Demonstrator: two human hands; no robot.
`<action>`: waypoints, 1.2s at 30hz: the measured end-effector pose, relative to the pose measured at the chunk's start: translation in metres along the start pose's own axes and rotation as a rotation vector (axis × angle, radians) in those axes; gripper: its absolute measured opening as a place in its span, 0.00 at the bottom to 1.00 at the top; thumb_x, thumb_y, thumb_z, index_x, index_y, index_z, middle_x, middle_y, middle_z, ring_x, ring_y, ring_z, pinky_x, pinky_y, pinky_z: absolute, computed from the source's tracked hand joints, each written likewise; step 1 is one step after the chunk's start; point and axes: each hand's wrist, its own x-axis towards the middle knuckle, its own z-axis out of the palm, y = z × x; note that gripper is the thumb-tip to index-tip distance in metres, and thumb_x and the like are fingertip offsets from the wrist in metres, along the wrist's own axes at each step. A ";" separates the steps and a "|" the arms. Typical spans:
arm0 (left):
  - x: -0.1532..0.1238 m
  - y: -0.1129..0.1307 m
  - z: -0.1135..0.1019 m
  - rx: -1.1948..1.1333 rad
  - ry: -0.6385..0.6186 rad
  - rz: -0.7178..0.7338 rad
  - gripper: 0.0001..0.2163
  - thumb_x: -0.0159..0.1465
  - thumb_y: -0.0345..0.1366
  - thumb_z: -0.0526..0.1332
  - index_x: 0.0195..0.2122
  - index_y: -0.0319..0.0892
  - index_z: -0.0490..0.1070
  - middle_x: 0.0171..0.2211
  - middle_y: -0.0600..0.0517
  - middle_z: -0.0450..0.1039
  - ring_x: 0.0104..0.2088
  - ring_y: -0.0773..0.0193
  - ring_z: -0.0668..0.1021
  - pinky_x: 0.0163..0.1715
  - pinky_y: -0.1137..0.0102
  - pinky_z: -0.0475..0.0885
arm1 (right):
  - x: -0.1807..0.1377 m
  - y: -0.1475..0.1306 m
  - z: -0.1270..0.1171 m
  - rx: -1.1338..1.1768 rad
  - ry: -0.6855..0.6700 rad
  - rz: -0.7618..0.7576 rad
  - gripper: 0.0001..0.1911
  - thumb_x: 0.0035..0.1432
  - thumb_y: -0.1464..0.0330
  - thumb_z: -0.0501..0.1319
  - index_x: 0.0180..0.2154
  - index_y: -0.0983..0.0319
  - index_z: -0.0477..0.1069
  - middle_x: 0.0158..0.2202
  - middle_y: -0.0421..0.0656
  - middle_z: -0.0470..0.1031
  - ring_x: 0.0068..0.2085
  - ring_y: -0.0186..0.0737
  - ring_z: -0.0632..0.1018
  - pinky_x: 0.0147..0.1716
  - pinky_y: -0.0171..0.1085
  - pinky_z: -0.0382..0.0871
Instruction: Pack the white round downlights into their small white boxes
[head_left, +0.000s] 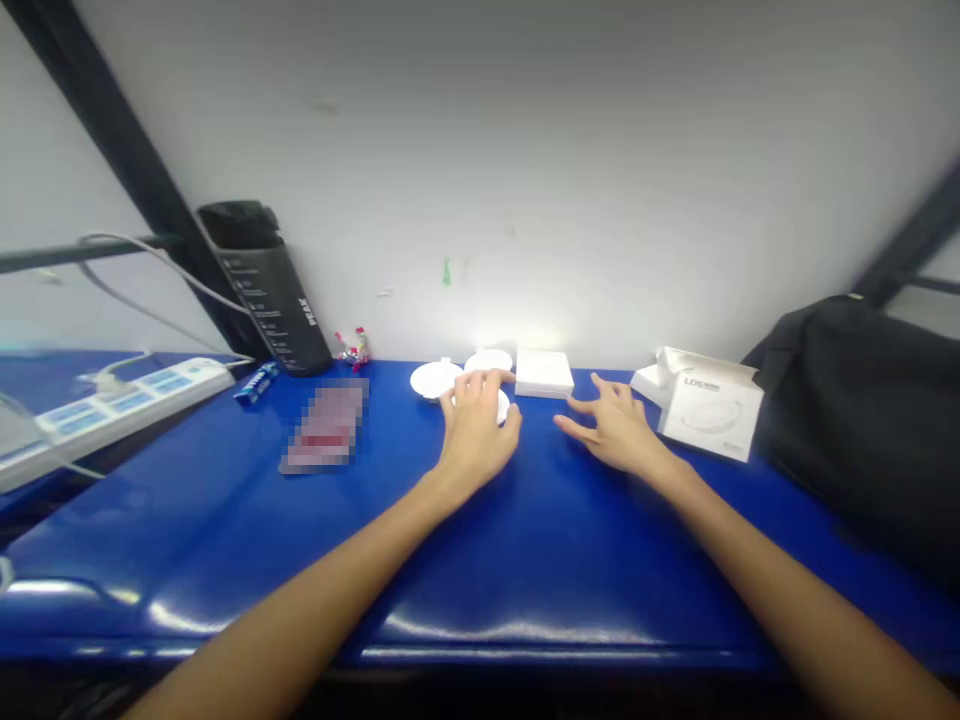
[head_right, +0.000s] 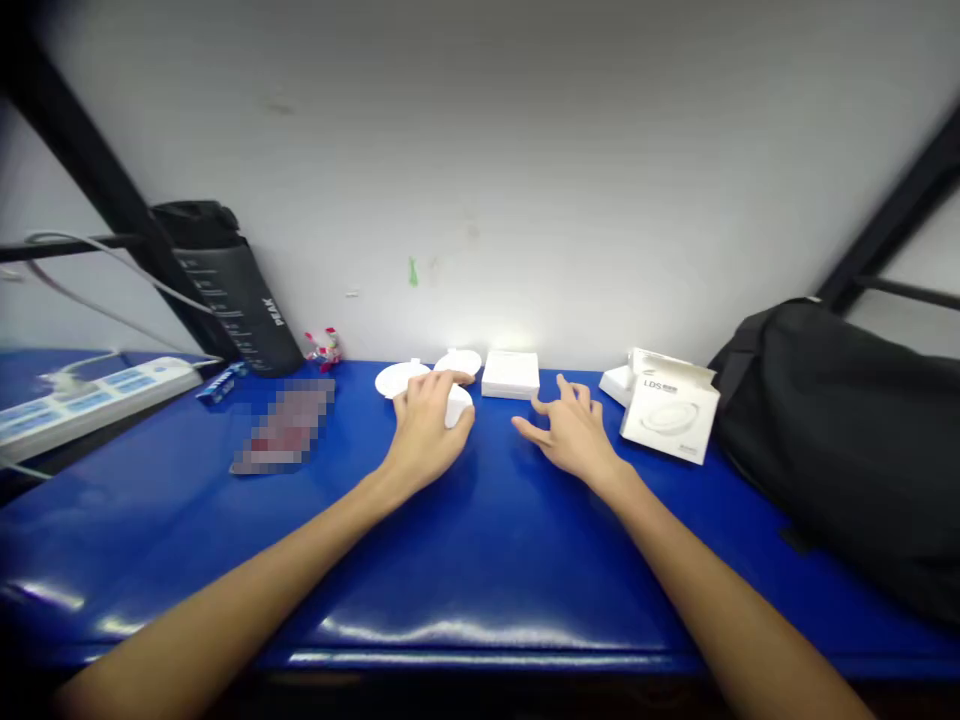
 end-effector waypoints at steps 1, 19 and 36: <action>0.001 -0.002 -0.001 0.061 -0.010 0.000 0.17 0.68 0.32 0.57 0.57 0.44 0.70 0.58 0.42 0.74 0.61 0.41 0.70 0.61 0.44 0.63 | 0.002 0.002 0.000 0.000 0.000 -0.013 0.28 0.66 0.45 0.61 0.58 0.53 0.79 0.69 0.58 0.66 0.68 0.73 0.64 0.59 0.74 0.63; 0.012 -0.025 -0.007 0.262 -0.096 0.032 0.23 0.62 0.43 0.69 0.53 0.38 0.66 0.55 0.35 0.73 0.58 0.39 0.74 0.58 0.48 0.69 | 0.009 0.078 -0.054 -0.235 0.349 0.571 0.39 0.59 0.47 0.61 0.62 0.66 0.66 0.68 0.71 0.57 0.63 0.86 0.64 0.49 0.79 0.65; -0.013 0.026 -0.018 -0.613 0.451 0.257 0.17 0.72 0.48 0.63 0.55 0.48 0.60 0.49 0.47 0.79 0.48 0.58 0.84 0.46 0.63 0.80 | 0.007 -0.038 0.004 0.206 0.570 -0.473 0.38 0.52 0.61 0.74 0.60 0.55 0.59 0.68 0.57 0.56 0.66 0.65 0.67 0.61 0.65 0.71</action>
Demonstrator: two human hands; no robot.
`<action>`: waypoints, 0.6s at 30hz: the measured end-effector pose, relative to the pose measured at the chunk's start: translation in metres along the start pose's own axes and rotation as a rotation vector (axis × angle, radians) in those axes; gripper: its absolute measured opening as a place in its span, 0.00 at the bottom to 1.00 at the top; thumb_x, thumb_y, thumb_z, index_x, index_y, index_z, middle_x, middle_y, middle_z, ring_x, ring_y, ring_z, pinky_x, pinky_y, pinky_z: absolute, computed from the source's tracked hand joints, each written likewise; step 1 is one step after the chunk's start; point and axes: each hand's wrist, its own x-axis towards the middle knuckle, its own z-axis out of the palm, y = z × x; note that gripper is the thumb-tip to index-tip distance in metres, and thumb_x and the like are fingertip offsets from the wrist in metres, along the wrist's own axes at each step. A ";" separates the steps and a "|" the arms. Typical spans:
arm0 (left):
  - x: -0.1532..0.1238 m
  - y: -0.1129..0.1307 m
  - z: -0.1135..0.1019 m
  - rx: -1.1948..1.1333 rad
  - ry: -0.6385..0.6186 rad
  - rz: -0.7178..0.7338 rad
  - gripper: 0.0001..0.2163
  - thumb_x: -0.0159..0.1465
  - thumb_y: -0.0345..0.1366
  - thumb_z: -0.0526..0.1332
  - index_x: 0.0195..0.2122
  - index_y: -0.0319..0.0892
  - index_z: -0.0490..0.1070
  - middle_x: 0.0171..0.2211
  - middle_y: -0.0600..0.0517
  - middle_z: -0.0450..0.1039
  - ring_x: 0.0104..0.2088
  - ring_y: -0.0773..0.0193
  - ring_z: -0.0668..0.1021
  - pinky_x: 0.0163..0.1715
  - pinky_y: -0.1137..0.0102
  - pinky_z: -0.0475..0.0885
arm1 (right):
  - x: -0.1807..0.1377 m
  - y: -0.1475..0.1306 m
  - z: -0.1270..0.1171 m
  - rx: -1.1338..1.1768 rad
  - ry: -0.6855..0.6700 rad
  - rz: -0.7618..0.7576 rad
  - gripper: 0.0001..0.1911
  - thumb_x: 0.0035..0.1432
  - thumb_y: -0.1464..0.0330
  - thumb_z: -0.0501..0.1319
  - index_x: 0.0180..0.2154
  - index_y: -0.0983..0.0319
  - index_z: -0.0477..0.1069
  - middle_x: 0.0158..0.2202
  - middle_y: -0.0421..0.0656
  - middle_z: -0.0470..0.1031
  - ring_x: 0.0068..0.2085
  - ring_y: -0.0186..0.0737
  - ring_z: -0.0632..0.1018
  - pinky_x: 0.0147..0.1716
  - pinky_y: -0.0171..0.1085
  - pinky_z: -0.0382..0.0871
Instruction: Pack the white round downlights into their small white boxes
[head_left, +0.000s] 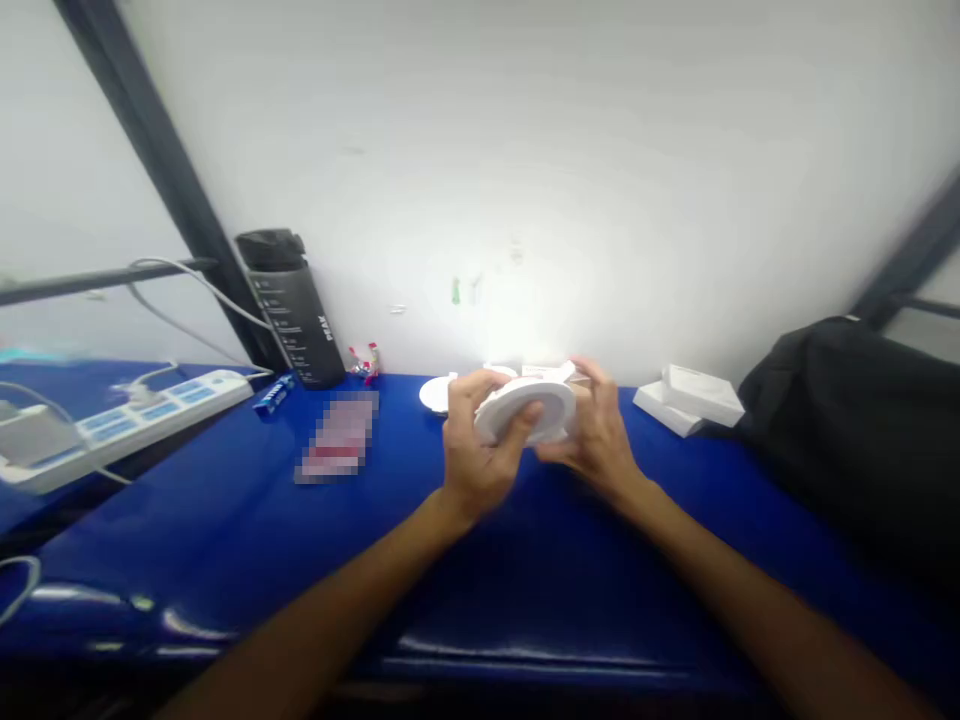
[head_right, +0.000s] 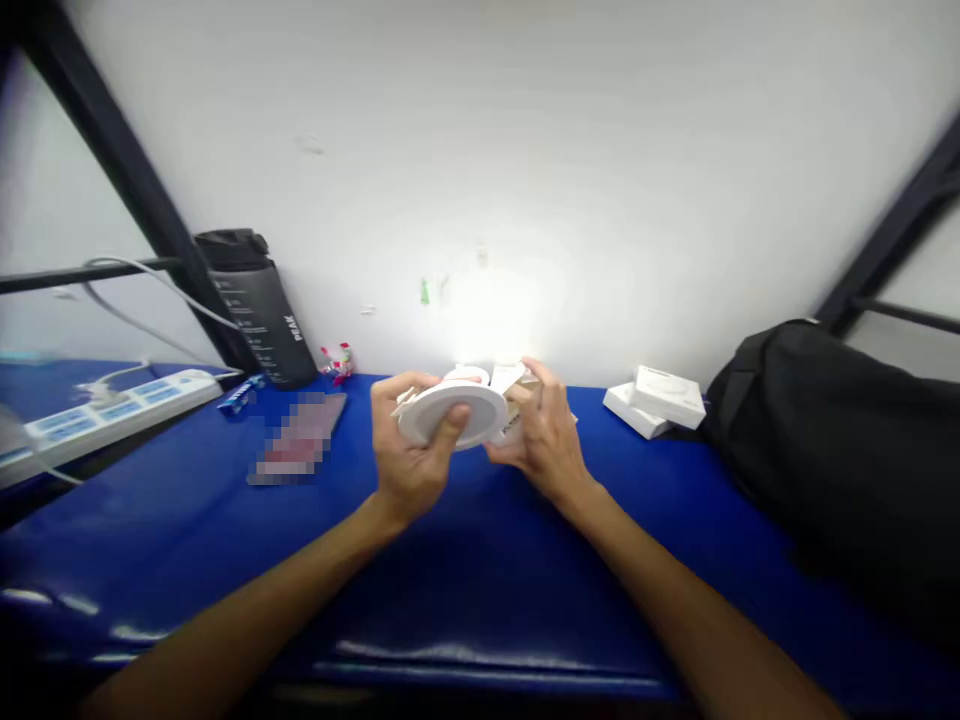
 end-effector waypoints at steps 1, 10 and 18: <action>-0.002 0.000 0.001 -0.029 -0.027 0.020 0.16 0.74 0.47 0.59 0.56 0.49 0.57 0.51 0.45 0.78 0.51 0.58 0.83 0.50 0.60 0.80 | -0.001 -0.002 0.001 0.000 0.006 -0.025 0.38 0.53 0.61 0.74 0.61 0.54 0.60 0.69 0.57 0.56 0.66 0.65 0.67 0.61 0.64 0.71; -0.008 -0.020 0.013 -0.103 -0.141 0.035 0.13 0.78 0.40 0.53 0.59 0.50 0.51 0.59 0.42 0.69 0.60 0.58 0.76 0.60 0.54 0.74 | 0.000 0.001 -0.002 0.039 0.039 0.101 0.48 0.47 0.62 0.76 0.67 0.59 0.61 0.67 0.59 0.54 0.67 0.67 0.66 0.62 0.63 0.71; -0.010 -0.038 0.011 -0.077 -0.143 -0.022 0.15 0.77 0.42 0.54 0.60 0.50 0.51 0.59 0.43 0.66 0.52 0.61 0.79 0.50 0.60 0.78 | 0.000 0.002 -0.004 0.037 0.029 0.031 0.42 0.46 0.65 0.77 0.61 0.56 0.66 0.67 0.56 0.55 0.67 0.67 0.66 0.64 0.65 0.69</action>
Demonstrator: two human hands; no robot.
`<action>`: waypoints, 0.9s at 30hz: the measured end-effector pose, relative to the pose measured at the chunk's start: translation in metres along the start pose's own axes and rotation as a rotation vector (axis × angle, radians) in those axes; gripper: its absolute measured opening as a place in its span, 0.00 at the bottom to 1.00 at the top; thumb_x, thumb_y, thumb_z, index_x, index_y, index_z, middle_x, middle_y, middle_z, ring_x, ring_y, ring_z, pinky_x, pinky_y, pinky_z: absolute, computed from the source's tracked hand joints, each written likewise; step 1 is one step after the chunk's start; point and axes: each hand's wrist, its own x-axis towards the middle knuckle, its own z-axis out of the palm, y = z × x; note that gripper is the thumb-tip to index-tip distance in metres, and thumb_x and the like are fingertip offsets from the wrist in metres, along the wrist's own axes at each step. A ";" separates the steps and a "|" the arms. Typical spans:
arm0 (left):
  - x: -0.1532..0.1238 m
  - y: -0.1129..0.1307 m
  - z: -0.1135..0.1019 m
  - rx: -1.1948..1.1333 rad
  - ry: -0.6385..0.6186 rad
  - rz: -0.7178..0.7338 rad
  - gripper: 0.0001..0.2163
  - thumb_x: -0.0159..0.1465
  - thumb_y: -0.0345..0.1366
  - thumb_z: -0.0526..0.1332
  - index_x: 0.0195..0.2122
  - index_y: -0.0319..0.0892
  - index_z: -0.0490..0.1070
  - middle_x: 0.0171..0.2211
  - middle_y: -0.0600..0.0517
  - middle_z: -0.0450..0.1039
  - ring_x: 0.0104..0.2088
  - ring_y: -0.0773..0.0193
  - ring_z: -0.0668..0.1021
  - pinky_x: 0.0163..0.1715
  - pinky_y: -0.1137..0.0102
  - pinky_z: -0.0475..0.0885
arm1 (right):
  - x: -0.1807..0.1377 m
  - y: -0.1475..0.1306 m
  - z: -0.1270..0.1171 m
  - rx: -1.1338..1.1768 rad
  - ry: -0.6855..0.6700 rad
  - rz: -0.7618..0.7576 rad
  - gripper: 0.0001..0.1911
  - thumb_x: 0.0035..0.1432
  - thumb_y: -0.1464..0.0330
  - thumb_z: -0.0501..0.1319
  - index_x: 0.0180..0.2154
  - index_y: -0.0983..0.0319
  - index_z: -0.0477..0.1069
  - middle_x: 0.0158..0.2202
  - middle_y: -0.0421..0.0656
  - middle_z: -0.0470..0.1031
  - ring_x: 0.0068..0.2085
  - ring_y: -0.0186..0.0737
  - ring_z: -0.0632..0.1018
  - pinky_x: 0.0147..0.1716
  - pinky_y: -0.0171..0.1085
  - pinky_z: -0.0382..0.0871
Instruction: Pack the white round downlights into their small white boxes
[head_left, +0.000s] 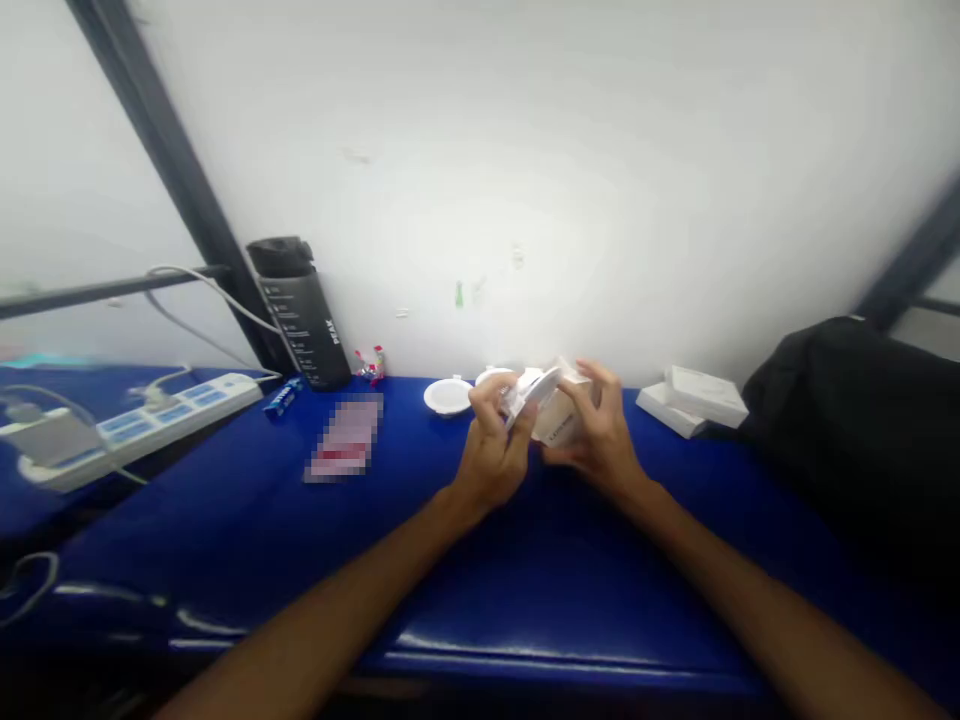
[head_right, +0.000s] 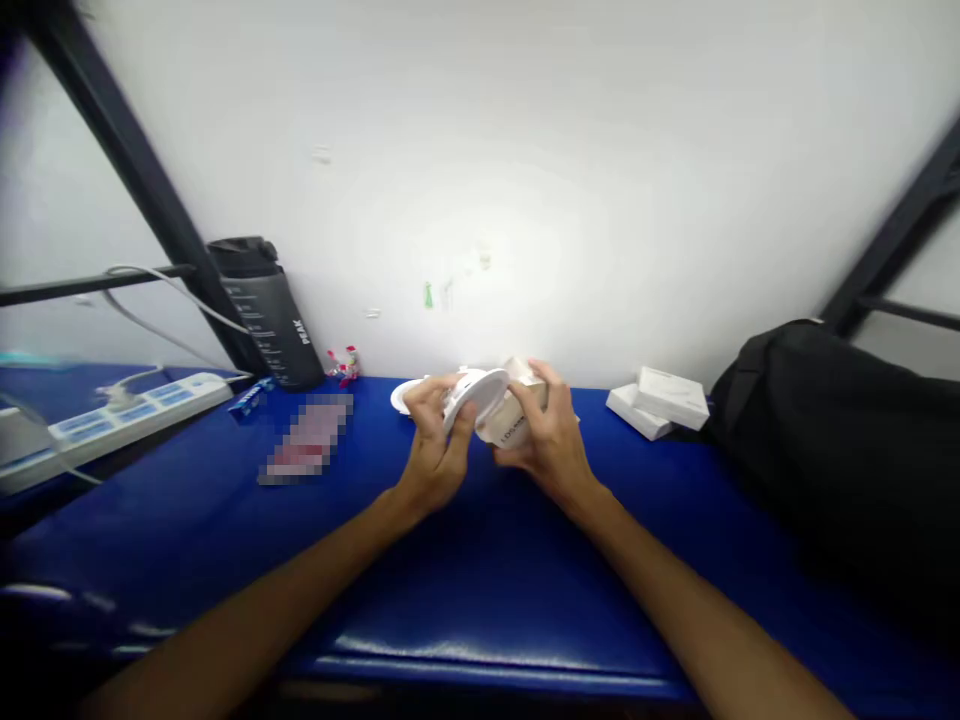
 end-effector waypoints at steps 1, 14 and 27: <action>0.000 0.001 -0.001 0.032 -0.001 -0.015 0.15 0.77 0.43 0.54 0.60 0.49 0.52 0.58 0.43 0.67 0.52 0.60 0.78 0.50 0.60 0.78 | 0.000 0.000 -0.001 -0.008 0.009 0.014 0.38 0.46 0.66 0.76 0.58 0.55 0.68 0.68 0.55 0.55 0.67 0.67 0.66 0.64 0.65 0.69; 0.006 0.011 -0.008 0.162 -0.098 -0.123 0.14 0.76 0.44 0.55 0.57 0.45 0.62 0.51 0.44 0.75 0.49 0.56 0.79 0.52 0.60 0.74 | 0.001 -0.002 -0.003 0.063 0.019 0.030 0.42 0.46 0.62 0.77 0.60 0.56 0.62 0.67 0.57 0.54 0.64 0.64 0.71 0.61 0.65 0.72; 0.009 0.015 -0.010 0.114 -0.047 -0.218 0.12 0.75 0.44 0.56 0.55 0.44 0.63 0.48 0.45 0.77 0.46 0.56 0.81 0.47 0.63 0.74 | 0.000 -0.009 -0.005 -0.095 -0.003 0.102 0.32 0.44 0.67 0.76 0.53 0.58 0.74 0.68 0.57 0.57 0.63 0.66 0.70 0.60 0.63 0.72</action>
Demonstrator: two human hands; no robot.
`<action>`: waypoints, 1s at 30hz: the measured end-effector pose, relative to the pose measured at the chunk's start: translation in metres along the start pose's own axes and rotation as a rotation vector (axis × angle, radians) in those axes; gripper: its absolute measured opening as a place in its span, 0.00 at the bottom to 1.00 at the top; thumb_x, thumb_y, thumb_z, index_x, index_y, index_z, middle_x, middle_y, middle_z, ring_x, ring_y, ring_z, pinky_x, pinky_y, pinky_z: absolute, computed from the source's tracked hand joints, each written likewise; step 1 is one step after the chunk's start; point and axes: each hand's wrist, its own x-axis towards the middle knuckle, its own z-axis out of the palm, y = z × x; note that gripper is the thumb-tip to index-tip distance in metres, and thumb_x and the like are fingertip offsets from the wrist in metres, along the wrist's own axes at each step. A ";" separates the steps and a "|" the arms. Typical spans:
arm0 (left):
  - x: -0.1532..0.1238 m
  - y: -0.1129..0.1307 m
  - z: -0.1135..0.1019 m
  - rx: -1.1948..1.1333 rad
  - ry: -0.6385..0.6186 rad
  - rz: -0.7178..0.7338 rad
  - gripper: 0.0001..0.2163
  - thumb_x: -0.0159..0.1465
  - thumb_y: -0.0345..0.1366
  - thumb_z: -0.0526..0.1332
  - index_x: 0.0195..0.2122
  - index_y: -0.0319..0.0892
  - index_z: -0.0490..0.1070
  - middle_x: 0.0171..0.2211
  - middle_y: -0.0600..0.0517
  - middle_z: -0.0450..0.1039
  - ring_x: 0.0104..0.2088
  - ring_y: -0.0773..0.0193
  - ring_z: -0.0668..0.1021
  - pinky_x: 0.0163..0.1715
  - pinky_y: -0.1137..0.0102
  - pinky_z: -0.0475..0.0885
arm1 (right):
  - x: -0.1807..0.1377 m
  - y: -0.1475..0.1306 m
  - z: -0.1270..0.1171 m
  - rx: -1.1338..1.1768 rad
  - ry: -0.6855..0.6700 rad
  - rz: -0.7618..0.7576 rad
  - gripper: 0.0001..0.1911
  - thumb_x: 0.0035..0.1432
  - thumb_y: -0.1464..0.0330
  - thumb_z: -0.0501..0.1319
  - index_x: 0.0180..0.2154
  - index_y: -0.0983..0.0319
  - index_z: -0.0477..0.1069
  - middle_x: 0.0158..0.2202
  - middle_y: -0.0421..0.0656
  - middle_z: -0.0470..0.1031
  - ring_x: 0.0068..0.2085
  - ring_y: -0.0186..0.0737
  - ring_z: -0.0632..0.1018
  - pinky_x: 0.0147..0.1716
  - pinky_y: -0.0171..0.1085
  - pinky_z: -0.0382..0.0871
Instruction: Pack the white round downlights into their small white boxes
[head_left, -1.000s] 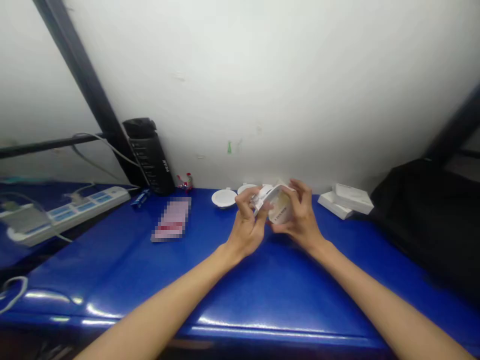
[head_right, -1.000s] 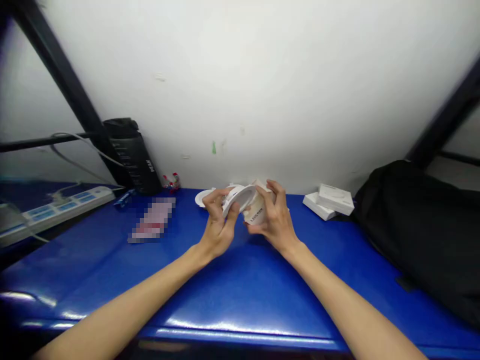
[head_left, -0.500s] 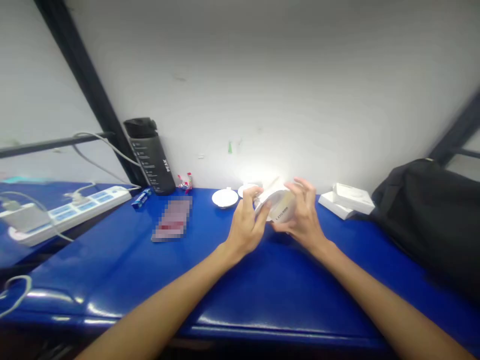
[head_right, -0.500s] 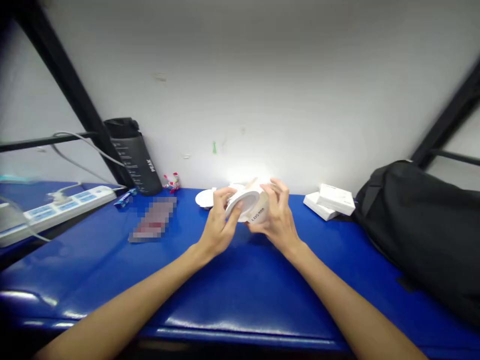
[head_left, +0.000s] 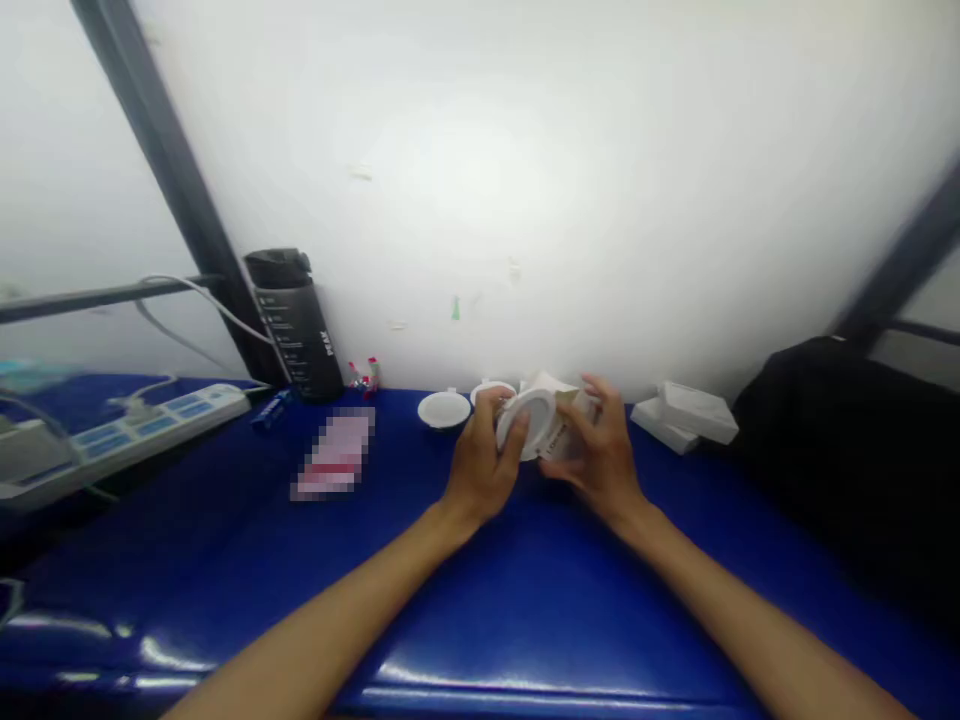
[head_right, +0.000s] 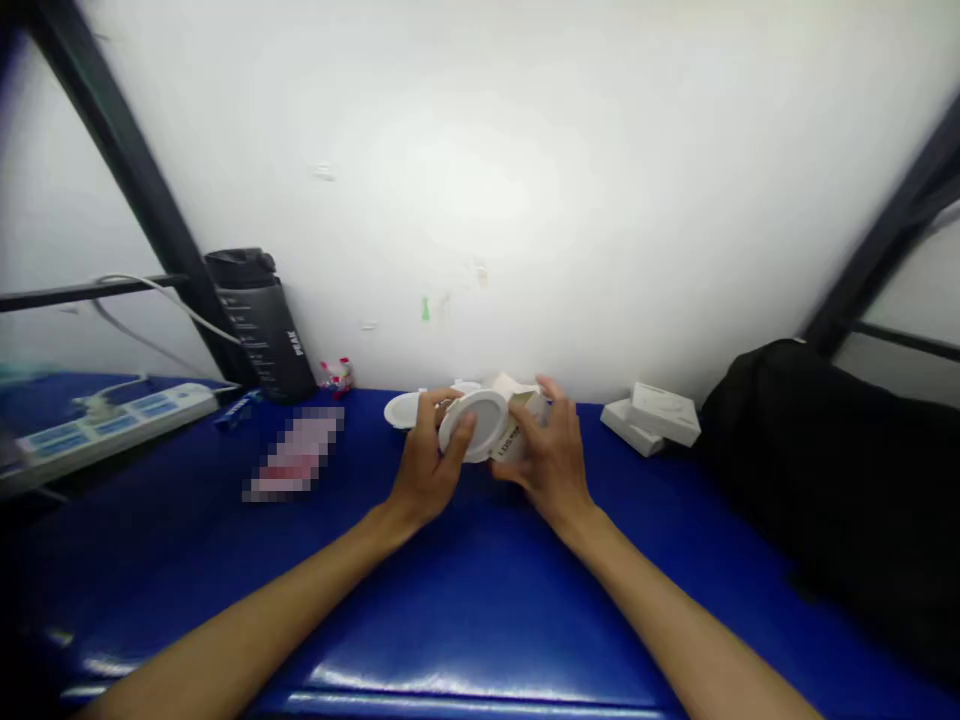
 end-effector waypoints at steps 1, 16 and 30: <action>0.000 0.000 0.000 0.003 0.004 -0.008 0.12 0.75 0.44 0.56 0.55 0.44 0.63 0.48 0.45 0.77 0.46 0.56 0.81 0.47 0.62 0.74 | 0.000 0.000 0.000 -0.004 -0.001 -0.005 0.31 0.45 0.68 0.76 0.52 0.58 0.75 0.68 0.56 0.58 0.63 0.66 0.70 0.60 0.63 0.72; 0.001 0.000 0.001 0.184 -0.128 0.030 0.23 0.72 0.41 0.60 0.67 0.44 0.64 0.60 0.42 0.71 0.56 0.51 0.77 0.59 0.55 0.72 | 0.001 0.002 0.003 0.089 -0.107 -0.039 0.55 0.47 0.66 0.71 0.72 0.59 0.50 0.64 0.58 0.65 0.63 0.65 0.72 0.61 0.64 0.72; 0.004 -0.001 -0.003 0.263 -0.289 0.014 0.28 0.75 0.46 0.54 0.74 0.44 0.60 0.55 0.42 0.70 0.56 0.50 0.73 0.61 0.50 0.67 | -0.003 -0.005 0.004 0.155 -0.038 -0.042 0.51 0.48 0.65 0.70 0.70 0.58 0.52 0.64 0.56 0.66 0.64 0.63 0.70 0.62 0.64 0.69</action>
